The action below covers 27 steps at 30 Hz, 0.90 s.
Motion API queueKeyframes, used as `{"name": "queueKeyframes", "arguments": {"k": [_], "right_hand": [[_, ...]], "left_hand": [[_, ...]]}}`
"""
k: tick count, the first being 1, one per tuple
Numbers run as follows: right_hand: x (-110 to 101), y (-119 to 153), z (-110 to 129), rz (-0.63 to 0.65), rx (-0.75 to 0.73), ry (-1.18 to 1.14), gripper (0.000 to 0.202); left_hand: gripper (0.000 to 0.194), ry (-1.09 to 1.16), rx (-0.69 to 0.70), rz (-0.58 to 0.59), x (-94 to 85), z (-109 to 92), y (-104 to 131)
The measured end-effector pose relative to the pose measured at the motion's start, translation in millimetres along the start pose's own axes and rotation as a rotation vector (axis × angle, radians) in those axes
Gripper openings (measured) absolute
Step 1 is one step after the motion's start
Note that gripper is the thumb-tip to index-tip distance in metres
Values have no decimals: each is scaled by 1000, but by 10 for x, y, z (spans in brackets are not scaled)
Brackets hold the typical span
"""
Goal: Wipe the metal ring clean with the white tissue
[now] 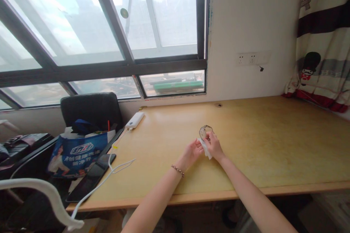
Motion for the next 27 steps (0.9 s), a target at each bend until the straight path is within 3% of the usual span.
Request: {"name": "queueKeyframes", "arguments": {"k": [5,10,15,20,23,27], "right_hand": [[-30,-37,28,114,-173,410,13],[-236,-198,-113,152,-195,746,20],[-886,-509,-536,210,-125,947,24],[-1592,-800,-1002,283,-7,995,20],[-1863,-883,-1177,250,64,1009,16],[-2059,-937,-1311,225,105,1016,13]], "left_hand": [[21,3,29,-113,-149,-38,-47],[16,31,159,-273,-335,-137,-95],[17,90,107,-284,-381,-139,-111],[10,60,53,-239,-374,-116,-120],[9,61,55,-263,-380,-125,-125],[15,40,76,-270,-383,-142,-121]]}}
Point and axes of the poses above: each hand's wrist, its own y-axis away from the middle knuckle, its own x-axis out of the palm, z = x × y, the point moved 2 cm from there along -y, towards the middle knuckle, and after that the axes turned 4 degrees about z, right-handed, at the moved point
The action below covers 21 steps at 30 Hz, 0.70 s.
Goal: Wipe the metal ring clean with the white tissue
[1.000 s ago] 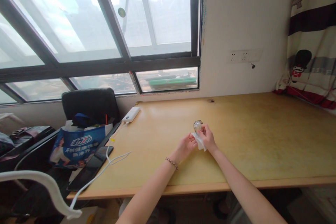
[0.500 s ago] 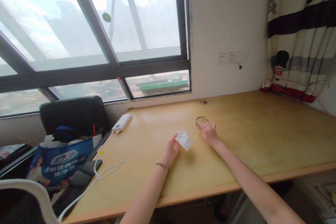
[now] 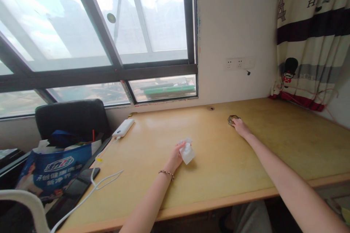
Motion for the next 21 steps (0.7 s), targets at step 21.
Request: {"name": "queueKeyframes", "arguments": {"k": [21], "right_hand": [[52,94,999,-222,81,-443,27]], "left_hand": [[34,-6,36,115,98,-11,72]]}}
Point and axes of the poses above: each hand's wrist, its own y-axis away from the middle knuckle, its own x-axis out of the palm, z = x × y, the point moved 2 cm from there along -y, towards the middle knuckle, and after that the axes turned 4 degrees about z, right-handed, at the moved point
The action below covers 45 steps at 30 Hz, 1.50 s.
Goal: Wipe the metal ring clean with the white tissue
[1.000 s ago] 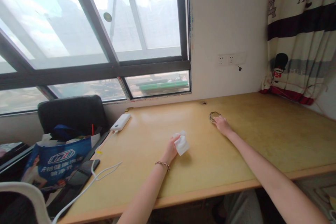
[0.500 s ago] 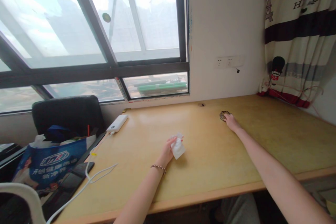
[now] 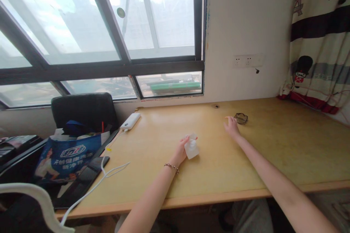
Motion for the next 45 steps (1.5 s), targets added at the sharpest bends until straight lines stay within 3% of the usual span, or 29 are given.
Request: {"name": "queueKeyframes", "arguments": {"k": [5,7,9,14,18,24,27,29,32,34,36,41,45], "right_hand": [[762,764,1146,495,232,-987,35],[892,976,1447,575,278,-1210,36],[908,1066,1572,586,319,-1300,33],[720,1008,1391,559,417,-1429,26],[639,946,1198,403,468,-1505,23],[754,886,997,113,546,-1543,35],[756,858,943,15,602,-1553,32],[735,858,968,88,628,-1574,24],[720,904,1054,392,683,-1575,27],[726,940,1087,529,697,-1559,32],[741,947,1077,517,663,-1534,28],[714,885,1013,211,505,-1355,31],[574,876,1107,107,296,-1102,38]], "left_hand": [[34,-2,-24,15,-12,58,11],[35,-5,-28,26,-15,74,18],[38,-24,-36,6,-25,86,19],[42,-134,76,-61,-58,92,-27],[43,-261,138,-92,-83,86,-42],[33,-280,84,-81,-71,-17,41],[31,-313,66,-74,-39,-78,71],[31,-320,93,-86,-28,-105,79],[32,-283,167,-99,-26,-130,86],[32,-262,189,-89,-22,-139,91],[33,-271,184,-75,-10,-142,98],[38,-383,126,-33,40,-120,115],[40,-336,122,-15,35,-107,113]]}}
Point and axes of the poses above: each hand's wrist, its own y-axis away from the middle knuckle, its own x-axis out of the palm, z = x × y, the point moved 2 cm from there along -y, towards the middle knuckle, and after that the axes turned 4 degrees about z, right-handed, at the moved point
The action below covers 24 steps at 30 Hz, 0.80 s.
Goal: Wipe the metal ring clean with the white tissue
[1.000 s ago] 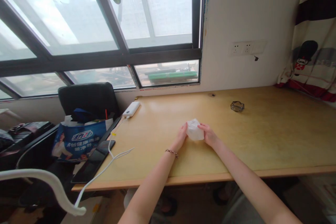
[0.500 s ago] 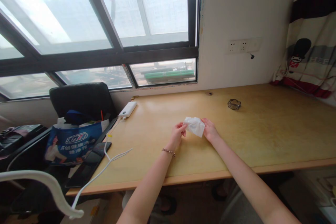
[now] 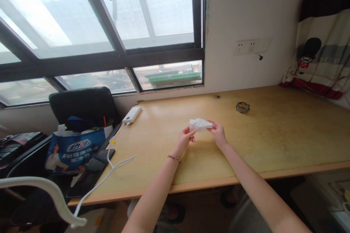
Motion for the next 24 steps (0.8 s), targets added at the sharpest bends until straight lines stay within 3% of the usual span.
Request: {"name": "queueKeyframes", "arguments": {"k": [4,8,13,16,21,24], "right_hand": [[25,65,101,-28,-145,306,38],[-10,39,60,-82,-150,385,38],[11,-6,18,92,-18,183,35],[55,14,41,178,20,53,23],[83,49,101,154,8,55,22],[83,56,124,131,-12,67,23]], "left_hand": [[31,53,8,-58,-53,12,-18],[29,-11,101,-81,-39,-44,-12],[23,-215,204,-33,41,-156,35],[24,-258,207,-45,39,-164,35],[34,-197,209,-93,12,-140,9],[29,-200,237,-97,21,-150,13]]}}
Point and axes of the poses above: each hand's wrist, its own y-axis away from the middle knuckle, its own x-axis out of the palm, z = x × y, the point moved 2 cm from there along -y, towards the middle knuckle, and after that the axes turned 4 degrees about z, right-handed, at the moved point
